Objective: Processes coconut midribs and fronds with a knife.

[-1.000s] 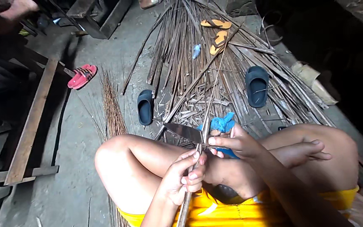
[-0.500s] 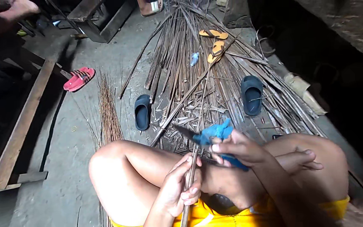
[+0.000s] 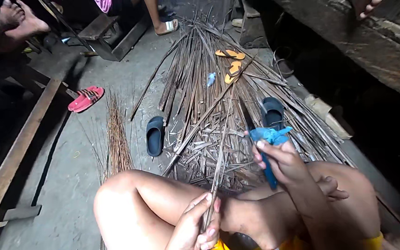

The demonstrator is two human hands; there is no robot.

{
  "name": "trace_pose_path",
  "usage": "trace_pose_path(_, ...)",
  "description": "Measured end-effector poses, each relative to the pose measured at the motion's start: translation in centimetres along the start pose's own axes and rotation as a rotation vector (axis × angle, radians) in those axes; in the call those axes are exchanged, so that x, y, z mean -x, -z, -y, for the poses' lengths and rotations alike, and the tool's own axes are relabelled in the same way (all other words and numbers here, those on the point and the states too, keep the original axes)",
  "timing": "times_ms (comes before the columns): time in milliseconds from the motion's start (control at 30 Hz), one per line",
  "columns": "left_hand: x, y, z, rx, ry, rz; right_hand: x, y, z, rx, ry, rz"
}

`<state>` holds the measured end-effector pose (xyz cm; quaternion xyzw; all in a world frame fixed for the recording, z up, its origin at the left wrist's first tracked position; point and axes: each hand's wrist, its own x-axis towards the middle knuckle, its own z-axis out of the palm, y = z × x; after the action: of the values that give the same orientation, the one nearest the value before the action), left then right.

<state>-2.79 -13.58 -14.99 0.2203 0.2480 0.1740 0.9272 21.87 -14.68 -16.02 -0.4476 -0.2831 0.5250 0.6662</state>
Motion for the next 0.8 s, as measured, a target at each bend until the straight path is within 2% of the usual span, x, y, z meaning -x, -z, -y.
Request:
trace_pose_path(133,-0.6,-0.2,-0.1,0.010,-0.021,0.015,1.7,-1.4,-1.7,-0.065,-0.224,0.498)
trace_pose_path(200,-0.5,-0.2,0.2,0.035,-0.043,-0.017,2.0,-2.4,-2.6,-0.105,-0.326,0.646)
trace_pose_path(233,-0.5,-0.3,0.3,0.029,-0.054,-0.037,2.3,-3.0,-2.7,-0.136,-0.355,0.649)
trace_pose_path(367,-0.3,-0.7,0.6,-0.038,-0.059,-0.066,2.4,-3.7,-2.9,-0.148,-0.308,0.508)
trace_pose_path(433,-0.3,-0.6,0.6,0.029,-0.017,-0.024,2.3,-3.5,-2.6,-0.122,-0.274,0.410)
trace_pose_path(567,-0.4,-0.2,0.1,0.181,0.047,0.091,2.0,-3.2,-2.6,-0.106,-0.198,0.329)
trace_pose_path(700,0.2,0.1,0.2,0.233,0.061,0.106,0.1,-1.4,-0.6,0.024,-0.049,-0.091)
trace_pose_path(733,0.2,0.2,0.4,0.222,0.056,0.093,-0.2,-0.9,-0.1,0.045,-0.018,-0.125)
trace_pose_path(800,-0.2,0.0,0.5,0.166,0.041,0.046,0.5,-0.9,0.2,0.091,-0.043,0.001)
